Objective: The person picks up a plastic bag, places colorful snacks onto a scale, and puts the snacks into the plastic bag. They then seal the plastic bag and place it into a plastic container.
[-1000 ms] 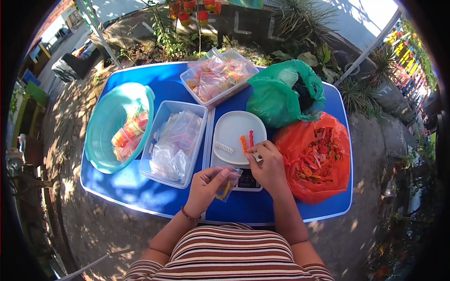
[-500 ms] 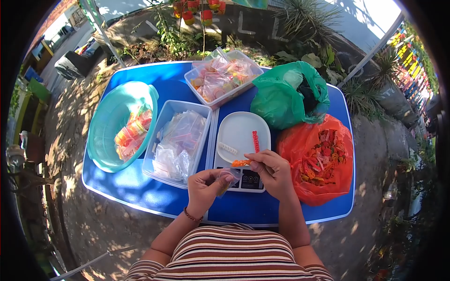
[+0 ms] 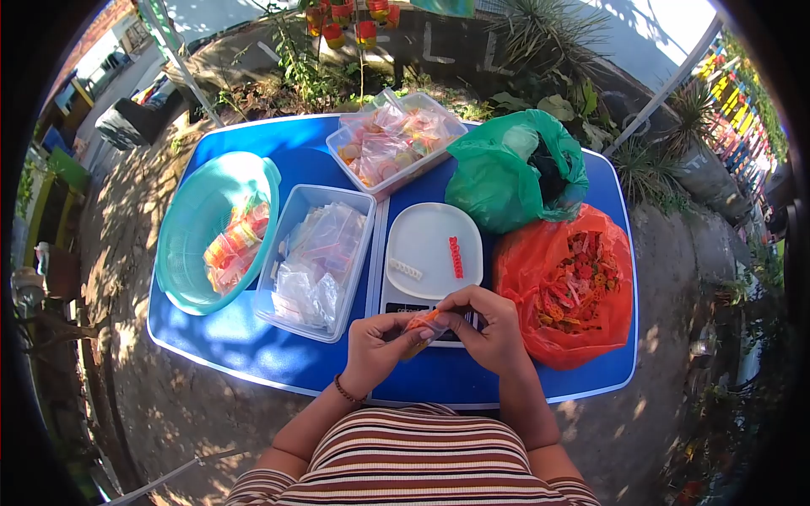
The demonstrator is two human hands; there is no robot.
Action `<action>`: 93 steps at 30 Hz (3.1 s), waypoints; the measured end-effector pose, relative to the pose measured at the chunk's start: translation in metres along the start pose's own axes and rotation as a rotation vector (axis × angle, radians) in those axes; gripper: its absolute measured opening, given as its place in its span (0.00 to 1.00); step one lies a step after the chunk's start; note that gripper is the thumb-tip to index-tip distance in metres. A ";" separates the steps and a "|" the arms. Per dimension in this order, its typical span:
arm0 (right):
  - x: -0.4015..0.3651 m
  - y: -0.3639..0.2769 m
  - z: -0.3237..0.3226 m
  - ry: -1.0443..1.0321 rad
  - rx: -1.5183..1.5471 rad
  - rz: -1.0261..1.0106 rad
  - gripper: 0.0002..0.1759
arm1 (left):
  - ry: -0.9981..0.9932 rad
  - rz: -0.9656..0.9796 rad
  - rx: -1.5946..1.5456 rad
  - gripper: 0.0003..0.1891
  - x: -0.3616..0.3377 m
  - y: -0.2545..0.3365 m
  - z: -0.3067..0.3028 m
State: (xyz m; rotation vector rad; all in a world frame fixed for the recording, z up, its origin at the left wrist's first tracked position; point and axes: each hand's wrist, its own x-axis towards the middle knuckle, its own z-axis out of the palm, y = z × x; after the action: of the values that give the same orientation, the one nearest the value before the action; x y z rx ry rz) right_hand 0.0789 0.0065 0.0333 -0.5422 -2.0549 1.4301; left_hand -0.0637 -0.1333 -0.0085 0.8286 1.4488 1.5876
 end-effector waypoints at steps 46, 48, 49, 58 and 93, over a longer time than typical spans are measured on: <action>0.021 0.055 0.020 0.146 -0.939 -0.164 0.13 | -0.015 -0.045 -0.239 0.11 0.001 -0.012 0.002; 0.019 0.066 0.023 0.161 -0.817 -0.133 0.10 | -0.012 -0.036 -0.289 0.13 0.001 -0.013 0.000; 0.020 0.068 0.023 0.170 -0.757 -0.118 0.09 | -0.013 -0.030 -0.314 0.13 0.002 -0.013 -0.001; 0.013 0.030 0.006 0.200 0.323 0.068 0.24 | 0.027 -0.083 -0.191 0.17 0.001 -0.008 -0.003; -0.003 0.018 0.018 0.126 0.002 -0.043 0.05 | -0.103 -0.117 -0.219 0.14 0.002 -0.004 0.002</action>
State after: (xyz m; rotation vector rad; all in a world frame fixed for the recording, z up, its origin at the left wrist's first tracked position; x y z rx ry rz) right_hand 0.0694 -0.0016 0.0105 -0.5688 -1.9544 1.3388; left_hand -0.0620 -0.1305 -0.0124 0.6758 1.2035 1.5588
